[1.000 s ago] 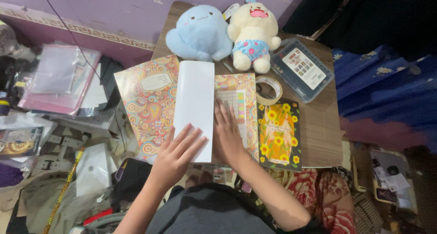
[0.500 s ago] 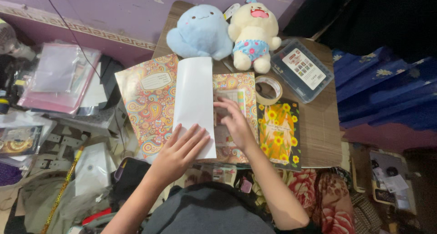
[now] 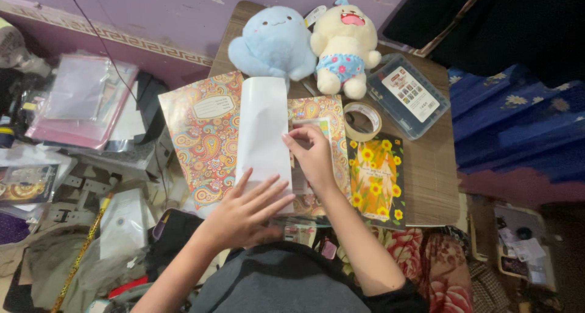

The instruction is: The person opens a patterned notebook and smooths the pages. They then fold a white sheet of paper and place it inside the notebook. Using scissors, they cut a piece of clear tape and apply it to the spine of the notebook to secure the pages.

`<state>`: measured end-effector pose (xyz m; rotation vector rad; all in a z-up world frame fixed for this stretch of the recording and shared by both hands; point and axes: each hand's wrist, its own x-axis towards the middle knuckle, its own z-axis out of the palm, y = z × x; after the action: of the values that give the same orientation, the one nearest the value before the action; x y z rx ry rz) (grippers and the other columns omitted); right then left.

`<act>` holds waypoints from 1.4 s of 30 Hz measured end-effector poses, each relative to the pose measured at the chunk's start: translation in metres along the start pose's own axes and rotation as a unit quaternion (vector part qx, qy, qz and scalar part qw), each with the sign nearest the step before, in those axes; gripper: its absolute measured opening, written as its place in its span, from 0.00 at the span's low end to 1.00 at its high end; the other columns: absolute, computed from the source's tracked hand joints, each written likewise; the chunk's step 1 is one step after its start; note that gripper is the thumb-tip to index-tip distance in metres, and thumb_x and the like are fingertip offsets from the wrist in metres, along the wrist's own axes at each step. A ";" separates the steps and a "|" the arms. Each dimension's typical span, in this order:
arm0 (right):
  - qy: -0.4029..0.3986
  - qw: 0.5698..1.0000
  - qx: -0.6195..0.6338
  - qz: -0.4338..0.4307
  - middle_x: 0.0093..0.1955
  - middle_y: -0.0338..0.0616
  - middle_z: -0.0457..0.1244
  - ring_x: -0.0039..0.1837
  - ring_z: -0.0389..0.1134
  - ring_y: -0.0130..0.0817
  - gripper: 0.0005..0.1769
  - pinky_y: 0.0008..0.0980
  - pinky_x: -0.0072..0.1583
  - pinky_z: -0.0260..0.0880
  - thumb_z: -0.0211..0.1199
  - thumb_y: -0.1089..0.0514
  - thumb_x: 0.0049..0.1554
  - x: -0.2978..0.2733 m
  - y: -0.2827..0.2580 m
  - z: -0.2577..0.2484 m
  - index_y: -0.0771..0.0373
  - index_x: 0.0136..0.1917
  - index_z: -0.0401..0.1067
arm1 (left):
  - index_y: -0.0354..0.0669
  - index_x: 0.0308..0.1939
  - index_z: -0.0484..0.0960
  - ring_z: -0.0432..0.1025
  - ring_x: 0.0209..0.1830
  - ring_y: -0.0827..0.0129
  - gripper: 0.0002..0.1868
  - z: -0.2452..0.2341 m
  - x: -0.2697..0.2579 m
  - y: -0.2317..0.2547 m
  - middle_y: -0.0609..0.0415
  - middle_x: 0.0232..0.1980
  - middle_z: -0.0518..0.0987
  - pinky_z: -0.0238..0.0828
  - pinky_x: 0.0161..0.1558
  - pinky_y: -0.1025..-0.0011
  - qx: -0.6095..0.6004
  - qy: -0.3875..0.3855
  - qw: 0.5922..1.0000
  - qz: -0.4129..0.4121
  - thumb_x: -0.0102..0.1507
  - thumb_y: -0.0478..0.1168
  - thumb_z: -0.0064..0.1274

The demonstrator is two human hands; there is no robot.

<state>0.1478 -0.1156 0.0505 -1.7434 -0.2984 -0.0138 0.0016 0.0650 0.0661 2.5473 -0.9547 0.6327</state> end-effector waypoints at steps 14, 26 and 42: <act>0.026 0.998 0.053 0.013 0.67 0.48 0.60 0.67 0.65 0.34 0.23 0.33 0.65 0.69 0.63 0.59 0.62 -0.033 -0.008 -0.028 0.65 0.66 0.60 | 0.31 0.80 0.44 0.47 0.82 0.47 0.47 0.036 0.022 -0.067 0.33 0.81 0.51 0.42 0.77 0.61 -0.340 0.113 0.832 -0.424 0.67 0.45 0.55; 0.182 0.804 -0.541 0.167 0.63 0.62 0.58 0.67 0.57 0.60 0.53 0.56 0.65 0.58 0.70 0.31 0.50 -0.138 -0.011 -0.143 0.74 0.70 0.60 | 0.30 0.80 0.46 0.52 0.82 0.54 0.46 0.042 0.017 -0.067 0.36 0.80 0.57 0.46 0.77 0.65 -0.414 0.156 0.806 -0.393 0.65 0.38 0.56; 0.360 0.895 -0.207 0.163 0.67 0.57 0.58 0.68 0.60 0.47 0.42 0.47 0.67 0.61 0.73 0.48 0.53 -0.178 0.030 -0.147 0.66 0.73 0.59 | 0.34 0.82 0.40 0.57 0.78 0.58 0.50 0.044 0.016 -0.073 0.41 0.79 0.59 0.57 0.73 0.64 -0.515 0.166 0.734 -0.410 0.63 0.32 0.55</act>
<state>0.0053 -0.2969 0.0191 -2.0514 0.5826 -0.5010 0.0742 0.0886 0.0258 1.4736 0.0761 0.1497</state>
